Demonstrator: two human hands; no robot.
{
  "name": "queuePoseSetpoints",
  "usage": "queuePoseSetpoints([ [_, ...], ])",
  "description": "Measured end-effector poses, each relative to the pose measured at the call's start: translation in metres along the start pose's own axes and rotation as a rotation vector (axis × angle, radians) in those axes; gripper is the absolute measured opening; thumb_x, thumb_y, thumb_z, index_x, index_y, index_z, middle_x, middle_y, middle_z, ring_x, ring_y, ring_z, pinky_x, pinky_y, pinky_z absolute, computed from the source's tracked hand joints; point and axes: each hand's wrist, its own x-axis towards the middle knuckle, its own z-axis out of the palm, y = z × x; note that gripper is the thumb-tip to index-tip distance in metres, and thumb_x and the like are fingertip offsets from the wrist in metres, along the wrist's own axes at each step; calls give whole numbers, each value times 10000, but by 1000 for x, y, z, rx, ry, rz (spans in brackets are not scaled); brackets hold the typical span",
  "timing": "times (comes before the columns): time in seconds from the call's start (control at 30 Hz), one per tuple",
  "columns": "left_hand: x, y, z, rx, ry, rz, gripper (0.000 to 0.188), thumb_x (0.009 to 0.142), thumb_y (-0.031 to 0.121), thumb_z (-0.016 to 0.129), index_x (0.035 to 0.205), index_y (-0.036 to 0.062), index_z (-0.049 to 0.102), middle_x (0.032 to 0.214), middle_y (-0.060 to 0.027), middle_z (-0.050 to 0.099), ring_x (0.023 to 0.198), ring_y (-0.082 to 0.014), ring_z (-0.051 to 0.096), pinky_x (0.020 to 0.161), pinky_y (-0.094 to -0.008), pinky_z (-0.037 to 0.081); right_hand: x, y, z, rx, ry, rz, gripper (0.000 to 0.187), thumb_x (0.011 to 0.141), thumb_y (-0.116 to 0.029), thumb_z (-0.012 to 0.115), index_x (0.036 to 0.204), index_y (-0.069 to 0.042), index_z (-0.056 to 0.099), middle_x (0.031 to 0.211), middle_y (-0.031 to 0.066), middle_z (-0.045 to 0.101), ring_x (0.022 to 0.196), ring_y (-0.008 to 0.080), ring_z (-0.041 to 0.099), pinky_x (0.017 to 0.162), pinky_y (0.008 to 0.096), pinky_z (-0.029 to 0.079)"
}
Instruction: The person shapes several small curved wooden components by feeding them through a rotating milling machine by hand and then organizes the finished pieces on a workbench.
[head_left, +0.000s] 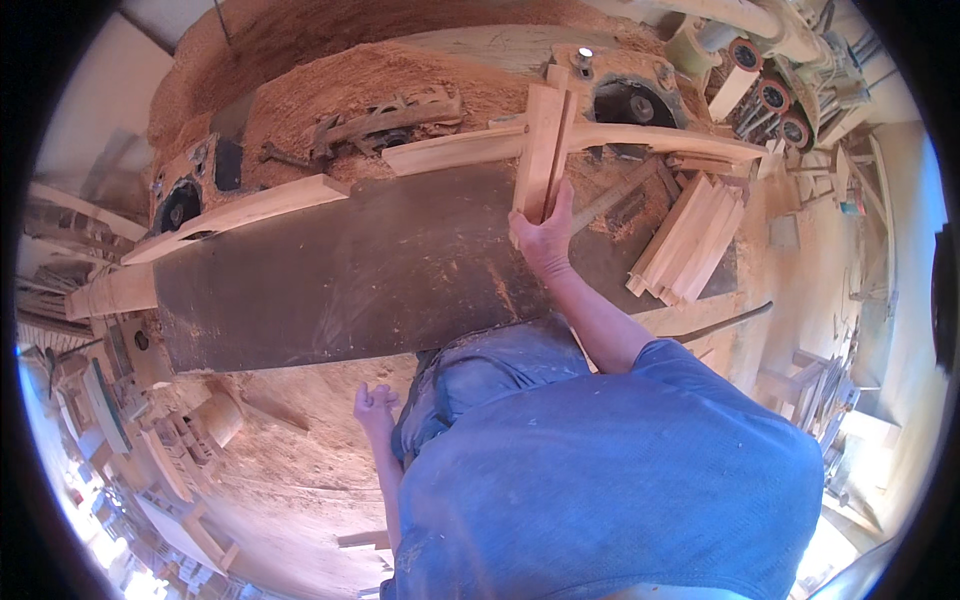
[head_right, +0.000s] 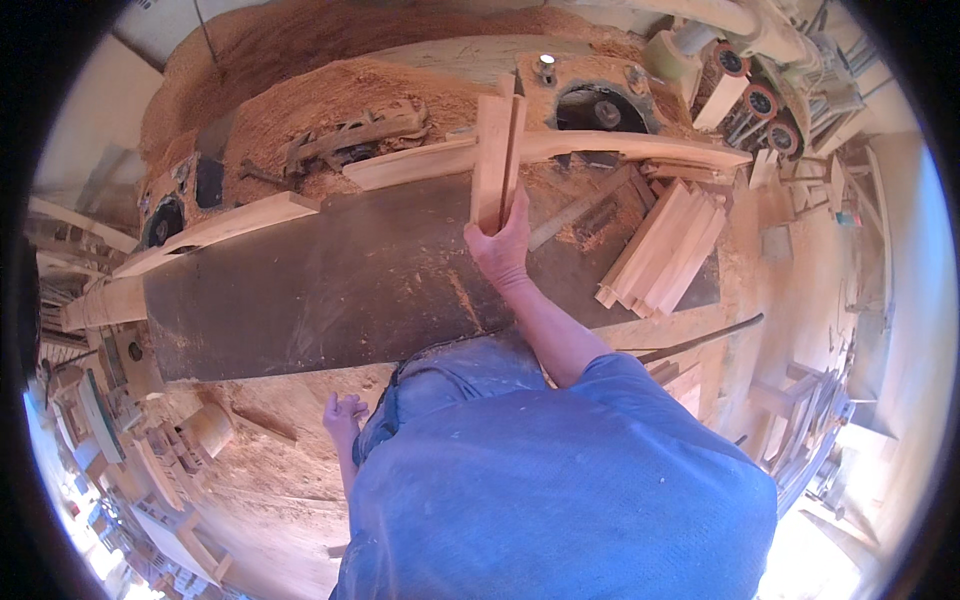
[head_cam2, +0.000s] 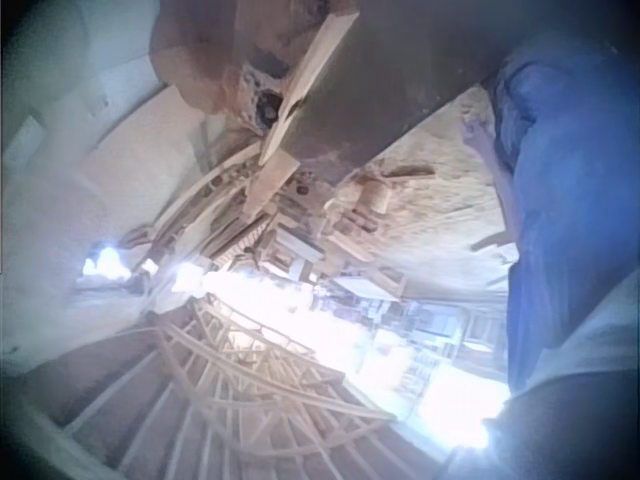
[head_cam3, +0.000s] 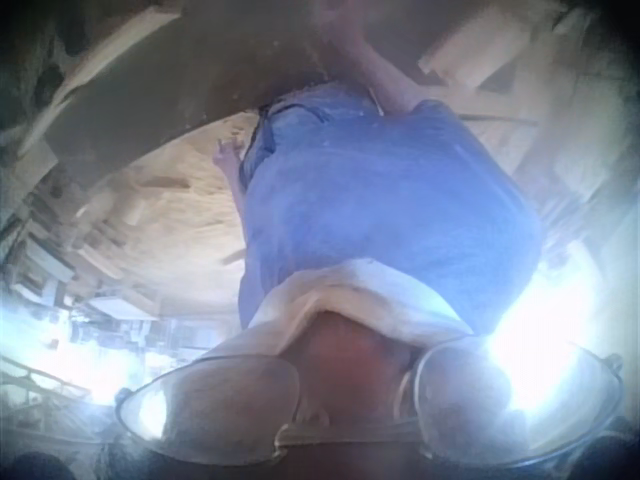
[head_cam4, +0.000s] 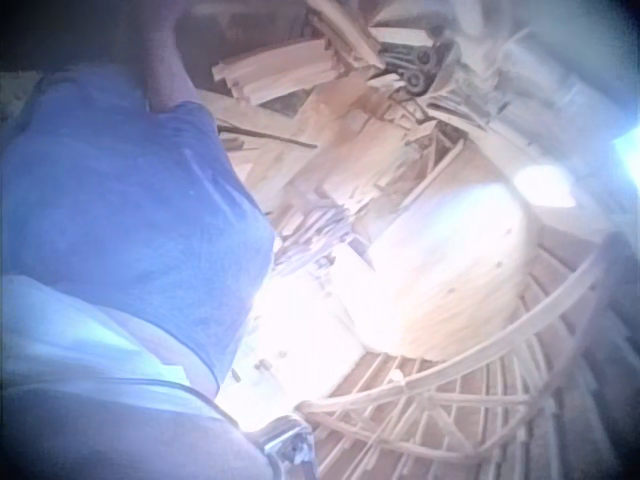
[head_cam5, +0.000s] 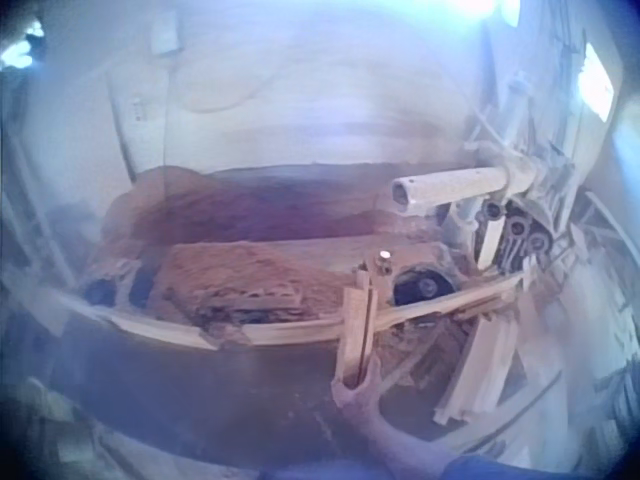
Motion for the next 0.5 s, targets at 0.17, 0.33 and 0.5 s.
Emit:
queuePoseSetpoints([
  [0.17,8,8,5,75,-46,20,644,953,53,656,1497,-162,386,891,-148,700,713,-189,702,601,-292,581,5,25,-25,-228,3,135,824,725,-113,732,1460,25,385,1300,286,575,1194,473,591,1022,489,486],
  [0.33,9,11,21,88,-31,-13,573,951,46,650,1460,-132,454,840,-124,688,696,-166,687,610,-297,582,21,31,-56,-262,-10,132,760,731,-124,728,1410,31,423,1240,295,597,1178,493,593,992,498,500],
  [0.5,19,-30,3,125,5,33,520,946,53,636,1436,-79,518,848,-117,689,707,-149,671,620,-290,572,26,23,-42,-411,-66,-1,792,704,-165,798,1397,22,462,1296,263,569,1220,459,566,1020,489,478],
])
